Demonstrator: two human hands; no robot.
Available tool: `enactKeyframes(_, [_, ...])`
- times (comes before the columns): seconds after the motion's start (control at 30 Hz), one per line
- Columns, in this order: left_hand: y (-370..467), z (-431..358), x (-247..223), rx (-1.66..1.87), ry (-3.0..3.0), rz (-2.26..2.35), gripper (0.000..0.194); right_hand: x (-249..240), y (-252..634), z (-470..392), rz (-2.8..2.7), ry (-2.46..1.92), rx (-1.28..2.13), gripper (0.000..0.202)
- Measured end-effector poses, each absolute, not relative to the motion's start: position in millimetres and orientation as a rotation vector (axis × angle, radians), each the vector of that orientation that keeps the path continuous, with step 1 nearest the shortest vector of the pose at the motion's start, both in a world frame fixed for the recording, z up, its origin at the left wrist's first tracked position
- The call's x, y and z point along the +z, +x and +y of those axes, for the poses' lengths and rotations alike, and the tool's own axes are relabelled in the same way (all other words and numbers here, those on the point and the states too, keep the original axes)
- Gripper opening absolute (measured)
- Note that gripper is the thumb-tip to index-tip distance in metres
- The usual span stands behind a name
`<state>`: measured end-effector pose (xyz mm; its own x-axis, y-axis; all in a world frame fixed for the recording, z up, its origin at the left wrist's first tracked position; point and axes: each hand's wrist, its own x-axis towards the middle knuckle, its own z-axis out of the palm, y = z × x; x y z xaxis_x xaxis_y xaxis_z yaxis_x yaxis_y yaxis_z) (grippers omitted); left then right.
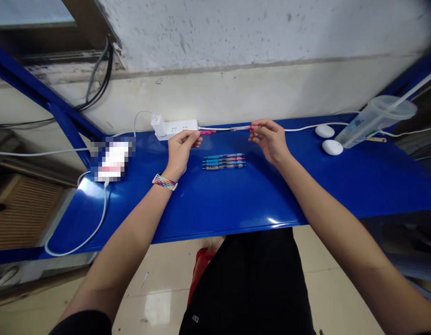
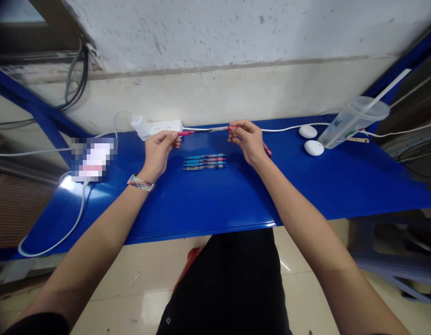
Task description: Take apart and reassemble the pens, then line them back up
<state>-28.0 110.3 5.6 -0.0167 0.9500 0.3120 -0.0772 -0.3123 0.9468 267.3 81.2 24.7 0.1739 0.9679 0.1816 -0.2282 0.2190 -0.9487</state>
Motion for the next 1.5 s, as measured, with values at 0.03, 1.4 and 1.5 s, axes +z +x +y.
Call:
enactKeyframes(0.03, [-28,110,6,1.478,1.371,0.987,0.023,25,267,81,-1.005,-0.944,1.060,0.016])
enactKeyframes(1.4, [-17,98,8,1.418,1.498,0.969,0.035,22,258,73,-1.290,-0.861,1.083,0.028])
enactKeyframes(1.5, [-18,95,11,1.459,1.634,1.073,0.064,23,254,70,-1.334,-0.845,1.082,0.027])
